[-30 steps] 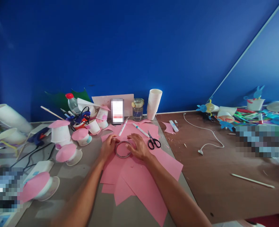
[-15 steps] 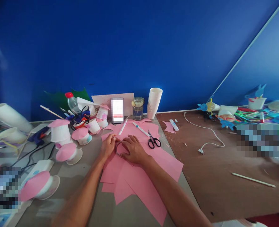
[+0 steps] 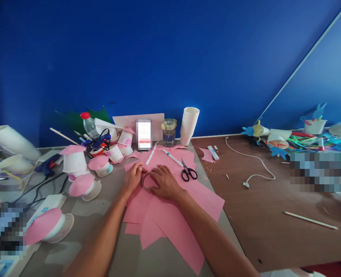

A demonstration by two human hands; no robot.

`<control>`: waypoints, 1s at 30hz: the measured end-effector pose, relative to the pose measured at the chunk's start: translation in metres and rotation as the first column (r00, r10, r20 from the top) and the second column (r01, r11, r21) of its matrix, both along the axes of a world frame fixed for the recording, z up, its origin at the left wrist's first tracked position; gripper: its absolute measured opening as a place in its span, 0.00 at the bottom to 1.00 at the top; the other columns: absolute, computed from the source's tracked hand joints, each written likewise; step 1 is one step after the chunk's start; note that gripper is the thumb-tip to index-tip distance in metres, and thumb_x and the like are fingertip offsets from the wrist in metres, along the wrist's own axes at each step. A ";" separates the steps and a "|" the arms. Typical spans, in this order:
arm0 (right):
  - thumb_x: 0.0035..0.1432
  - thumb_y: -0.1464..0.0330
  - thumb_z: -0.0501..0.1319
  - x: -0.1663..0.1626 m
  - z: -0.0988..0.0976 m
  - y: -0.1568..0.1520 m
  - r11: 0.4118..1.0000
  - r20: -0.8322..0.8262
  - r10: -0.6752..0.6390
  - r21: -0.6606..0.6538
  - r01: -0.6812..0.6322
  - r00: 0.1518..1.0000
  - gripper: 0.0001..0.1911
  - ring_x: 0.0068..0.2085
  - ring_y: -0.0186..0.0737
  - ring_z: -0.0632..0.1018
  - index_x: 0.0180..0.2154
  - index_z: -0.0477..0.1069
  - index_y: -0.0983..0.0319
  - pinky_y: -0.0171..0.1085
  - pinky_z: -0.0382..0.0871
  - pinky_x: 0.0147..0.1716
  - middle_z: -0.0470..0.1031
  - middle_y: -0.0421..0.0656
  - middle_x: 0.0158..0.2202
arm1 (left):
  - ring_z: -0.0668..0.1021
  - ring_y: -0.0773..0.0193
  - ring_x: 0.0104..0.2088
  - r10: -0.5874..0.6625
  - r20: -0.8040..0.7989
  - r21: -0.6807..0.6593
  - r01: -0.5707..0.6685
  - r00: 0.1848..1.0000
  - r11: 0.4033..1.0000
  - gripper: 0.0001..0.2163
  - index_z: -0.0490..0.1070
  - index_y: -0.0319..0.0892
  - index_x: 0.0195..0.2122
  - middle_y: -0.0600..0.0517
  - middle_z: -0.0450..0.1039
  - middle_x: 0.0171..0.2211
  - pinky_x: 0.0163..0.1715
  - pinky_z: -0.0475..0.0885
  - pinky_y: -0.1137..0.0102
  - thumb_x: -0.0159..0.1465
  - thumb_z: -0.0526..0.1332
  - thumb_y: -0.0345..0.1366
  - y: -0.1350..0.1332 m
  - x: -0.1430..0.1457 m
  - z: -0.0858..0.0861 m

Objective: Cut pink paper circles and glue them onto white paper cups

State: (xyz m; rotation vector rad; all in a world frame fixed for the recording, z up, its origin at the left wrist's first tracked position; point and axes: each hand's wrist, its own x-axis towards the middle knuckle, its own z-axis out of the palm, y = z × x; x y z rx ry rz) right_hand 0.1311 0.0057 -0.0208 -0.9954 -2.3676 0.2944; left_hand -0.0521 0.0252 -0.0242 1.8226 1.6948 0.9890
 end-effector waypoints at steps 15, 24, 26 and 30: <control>0.60 0.54 0.54 0.005 0.003 0.003 0.997 -0.277 -0.044 0.051 0.061 0.960 0.24 0.55 0.53 0.67 0.51 0.67 0.65 0.53 0.60 0.54 0.68 0.56 0.51 | 0.78 0.59 0.40 0.004 0.016 -0.032 -0.003 1.000 0.999 0.12 0.68 0.44 0.42 0.52 0.79 0.33 0.45 0.69 0.63 0.64 0.47 0.33 -0.001 0.000 0.002; 0.64 0.52 0.45 0.017 0.006 0.007 0.992 -0.416 -0.129 -0.051 0.119 0.900 0.26 0.52 0.50 0.70 0.49 0.68 0.61 0.49 0.63 0.52 0.72 0.50 0.46 | 0.78 0.59 0.40 0.025 0.032 -0.065 -0.023 0.999 0.998 0.12 0.68 0.44 0.44 0.52 0.79 0.33 0.45 0.69 0.61 0.64 0.48 0.32 0.003 -0.002 -0.006; 0.64 0.51 0.44 0.015 0.007 0.006 0.993 -0.416 -0.119 -0.061 0.103 0.901 0.26 0.52 0.50 0.70 0.49 0.68 0.61 0.49 0.63 0.52 0.72 0.51 0.46 | 0.78 0.59 0.40 0.019 0.032 -0.062 -0.017 0.999 0.998 0.12 0.68 0.44 0.44 0.52 0.79 0.33 0.45 0.69 0.61 0.64 0.48 0.32 0.003 -0.002 -0.006; 0.64 0.51 0.44 0.014 0.007 0.005 0.994 -0.426 -0.106 -0.066 0.086 0.898 0.26 0.52 0.50 0.70 0.48 0.69 0.61 0.50 0.62 0.52 0.72 0.50 0.46 | 0.78 0.59 0.38 0.014 0.022 -0.032 -0.014 1.000 0.999 0.12 0.69 0.44 0.43 0.52 0.79 0.32 0.43 0.70 0.62 0.64 0.48 0.32 0.001 -0.001 -0.002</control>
